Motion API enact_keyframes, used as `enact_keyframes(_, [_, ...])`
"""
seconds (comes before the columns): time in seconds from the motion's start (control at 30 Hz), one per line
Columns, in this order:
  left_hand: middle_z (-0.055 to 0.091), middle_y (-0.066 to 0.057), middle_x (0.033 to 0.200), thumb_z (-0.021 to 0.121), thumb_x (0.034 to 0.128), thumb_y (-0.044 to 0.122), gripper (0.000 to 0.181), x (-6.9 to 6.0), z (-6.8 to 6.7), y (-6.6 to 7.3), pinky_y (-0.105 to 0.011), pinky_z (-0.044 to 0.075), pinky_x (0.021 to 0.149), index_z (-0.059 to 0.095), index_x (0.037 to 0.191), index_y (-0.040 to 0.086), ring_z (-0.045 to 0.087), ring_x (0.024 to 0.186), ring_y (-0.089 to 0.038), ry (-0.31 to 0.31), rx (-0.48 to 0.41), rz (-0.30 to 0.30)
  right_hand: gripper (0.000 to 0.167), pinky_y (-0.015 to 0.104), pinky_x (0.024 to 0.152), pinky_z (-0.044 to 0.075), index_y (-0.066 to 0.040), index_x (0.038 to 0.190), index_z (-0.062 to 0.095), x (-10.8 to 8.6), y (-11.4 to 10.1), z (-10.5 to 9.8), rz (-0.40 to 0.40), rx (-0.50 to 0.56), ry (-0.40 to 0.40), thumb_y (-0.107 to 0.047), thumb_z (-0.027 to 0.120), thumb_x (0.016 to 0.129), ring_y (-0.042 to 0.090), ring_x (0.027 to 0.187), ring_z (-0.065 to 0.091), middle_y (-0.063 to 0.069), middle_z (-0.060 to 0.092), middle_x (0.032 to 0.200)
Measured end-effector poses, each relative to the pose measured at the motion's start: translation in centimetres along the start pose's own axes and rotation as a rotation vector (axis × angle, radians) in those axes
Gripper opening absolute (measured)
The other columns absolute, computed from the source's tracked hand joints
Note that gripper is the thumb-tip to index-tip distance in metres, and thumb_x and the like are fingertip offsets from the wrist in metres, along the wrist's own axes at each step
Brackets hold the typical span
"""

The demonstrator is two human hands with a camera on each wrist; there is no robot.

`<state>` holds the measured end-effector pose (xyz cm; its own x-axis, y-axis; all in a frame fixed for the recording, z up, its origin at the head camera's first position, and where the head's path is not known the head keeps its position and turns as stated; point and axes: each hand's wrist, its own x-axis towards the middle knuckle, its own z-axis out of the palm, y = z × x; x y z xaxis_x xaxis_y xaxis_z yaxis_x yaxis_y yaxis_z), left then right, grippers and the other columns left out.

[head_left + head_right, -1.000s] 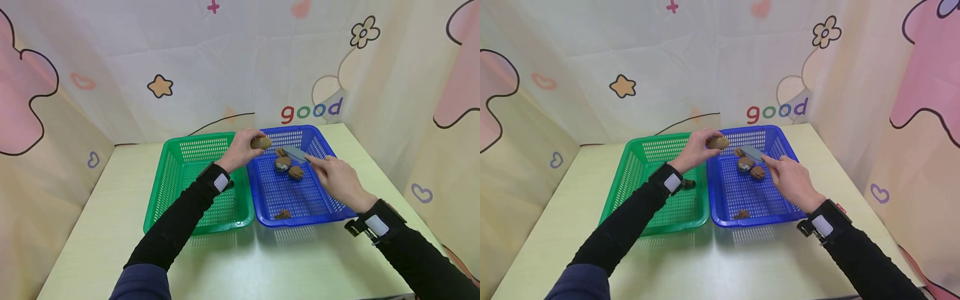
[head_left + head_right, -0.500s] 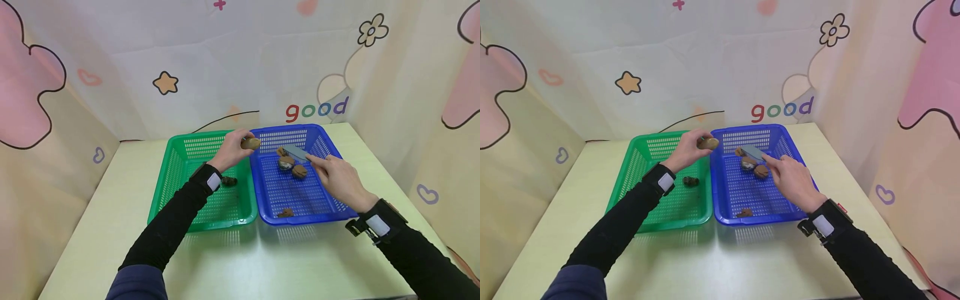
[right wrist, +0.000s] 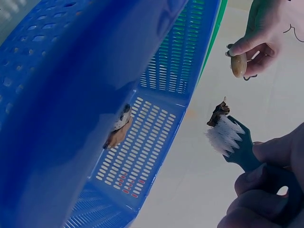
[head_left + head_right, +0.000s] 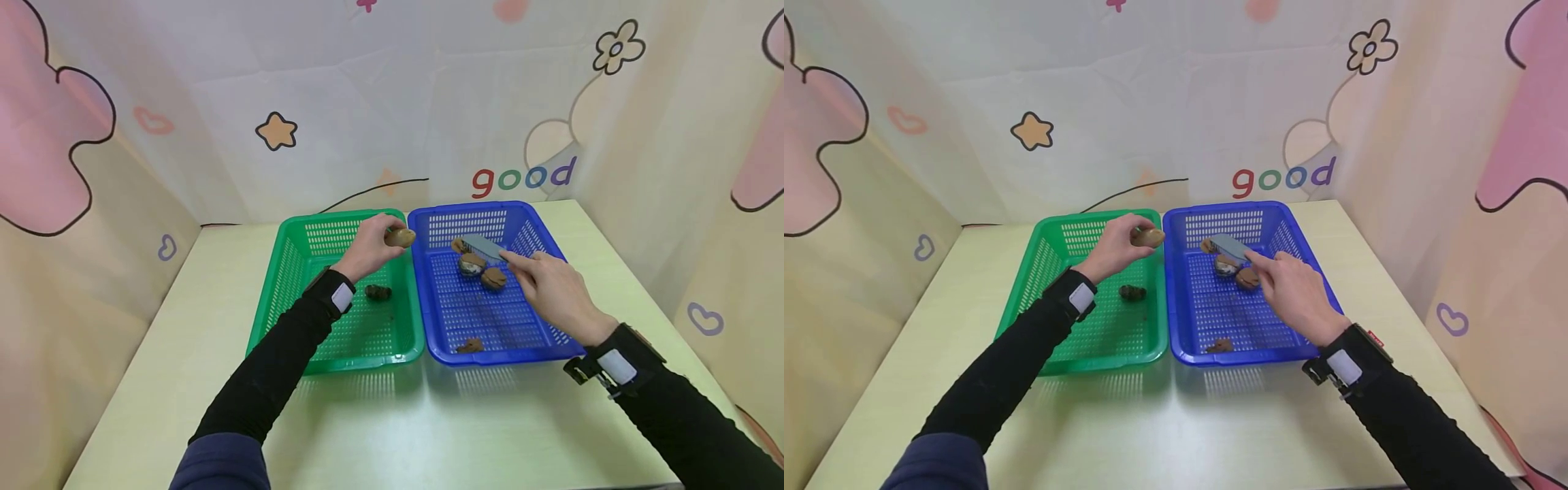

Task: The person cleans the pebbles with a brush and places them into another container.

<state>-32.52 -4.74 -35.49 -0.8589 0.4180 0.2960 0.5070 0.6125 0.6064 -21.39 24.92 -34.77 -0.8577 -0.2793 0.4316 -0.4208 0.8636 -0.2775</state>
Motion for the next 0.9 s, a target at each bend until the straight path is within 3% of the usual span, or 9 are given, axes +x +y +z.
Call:
enact_keyframes(0.43, [0.061, -0.016, 0.119, 0.071, 0.0858, 0.007, 0.035, -0.8, -0.2, -1.6, -0.037, 0.05, 0.09, 0.062, 0.12, 0.003, 0.058, 0.106, -0.029, -0.027, 0.006, -0.06, 0.033, 0.023, 0.05, 0.027, -0.007, 0.127, 0.064, 0.1, -0.1, 0.3, -0.006, 0.005, -0.012, -0.011, 0.059, 0.095, 0.015, 0.059, 0.034, 0.002, 0.037, 0.063])
enact_keyframes(0.9, [0.065, -0.017, 0.114, 0.072, 0.0827, 0.005, 0.031, -1.3, -0.2, -3.6, -0.038, 0.052, 0.085, 0.063, 0.112, -0.001, 0.06, 0.1, -0.028, -0.037, 0.059, -0.101, 0.033, 0.024, 0.05, 0.027, -0.006, 0.127, 0.063, 0.3, -0.3, 0.5, -0.017, 0.012, -0.006, -0.01, 0.059, 0.095, 0.015, 0.058, 0.034, 0.002, 0.037, 0.063])
